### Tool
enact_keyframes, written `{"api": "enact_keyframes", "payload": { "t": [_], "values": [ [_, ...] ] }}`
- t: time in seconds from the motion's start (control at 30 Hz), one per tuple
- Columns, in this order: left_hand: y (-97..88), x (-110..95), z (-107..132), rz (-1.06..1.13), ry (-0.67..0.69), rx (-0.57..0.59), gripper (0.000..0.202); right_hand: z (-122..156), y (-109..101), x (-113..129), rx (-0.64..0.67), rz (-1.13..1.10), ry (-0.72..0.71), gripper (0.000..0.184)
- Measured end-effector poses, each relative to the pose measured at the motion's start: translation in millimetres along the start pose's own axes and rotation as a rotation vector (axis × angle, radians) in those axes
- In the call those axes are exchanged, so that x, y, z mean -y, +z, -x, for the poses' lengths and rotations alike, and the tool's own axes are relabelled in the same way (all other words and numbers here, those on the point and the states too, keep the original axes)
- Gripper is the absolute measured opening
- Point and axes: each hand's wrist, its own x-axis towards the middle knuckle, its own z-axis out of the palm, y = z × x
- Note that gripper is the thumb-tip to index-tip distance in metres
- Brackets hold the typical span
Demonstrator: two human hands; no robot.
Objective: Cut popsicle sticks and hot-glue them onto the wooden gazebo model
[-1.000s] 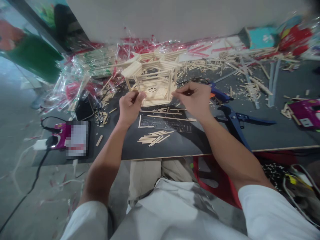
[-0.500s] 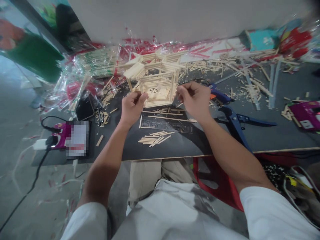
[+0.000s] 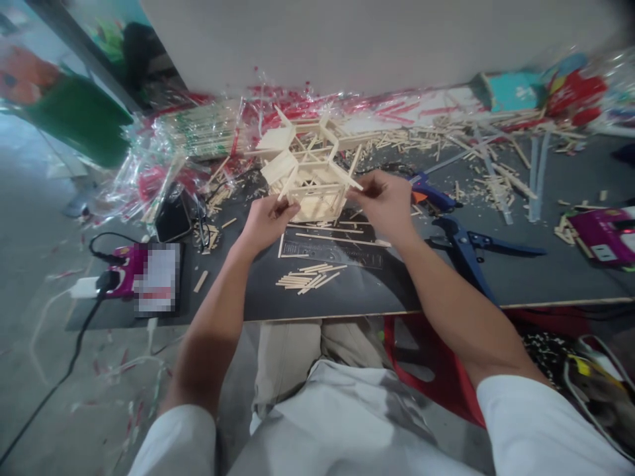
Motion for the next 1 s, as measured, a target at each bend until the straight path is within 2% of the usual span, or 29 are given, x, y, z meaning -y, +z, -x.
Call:
{"api": "enact_keyframes", "payload": {
  "t": [0.07, 0.17, 0.3, 0.4, 0.53, 0.7, 0.9, 1.0],
  "values": [
    [-5.7, -2.3, -0.1, -0.005, 0.011, 0.035, 0.015, -0.9, 2.0, -4.4, 0.019, -0.084, 0.001, 0.01],
    [-14.1, -8.3, 0.1, -0.047, 0.021, 0.026, 0.023, -1.3, 4.4, -8.7, 0.023, -0.176, -0.02, 0.017],
    [-22.7, -13.2, -0.8, -0.098, 0.046, 0.036, 0.03, -1.6, 0.0, -5.0, -0.031, -0.058, -0.02, 0.011],
    [-29.1, -10.5, -2.7, -0.149, 0.07, 0.077, 0.024, -2.8, -4.9, -1.9, -0.062, 0.04, -0.014, 0.014],
    [-38.3, -6.9, -3.4, -0.323, 0.115, 0.084, 0.014, -4.8, -6.7, -4.6, -0.042, 0.027, -0.028, 0.008],
    [-51.0, -19.7, 2.3, -0.434, 0.17, 0.016, 0.022, -5.2, -7.4, -7.6, -0.002, 0.044, -0.058, 0.019],
    [-61.8, -35.9, 10.9, -0.611, 0.062, -0.167, 0.019, -3.9, -6.8, -3.9, -0.068, 0.045, -0.1, 0.013],
    [-66.8, -42.6, 25.4, -0.653, -0.004, -0.223, 0.024, -2.9, -6.7, -2.7, -0.073, 0.063, -0.09, 0.012]
  ]
}}
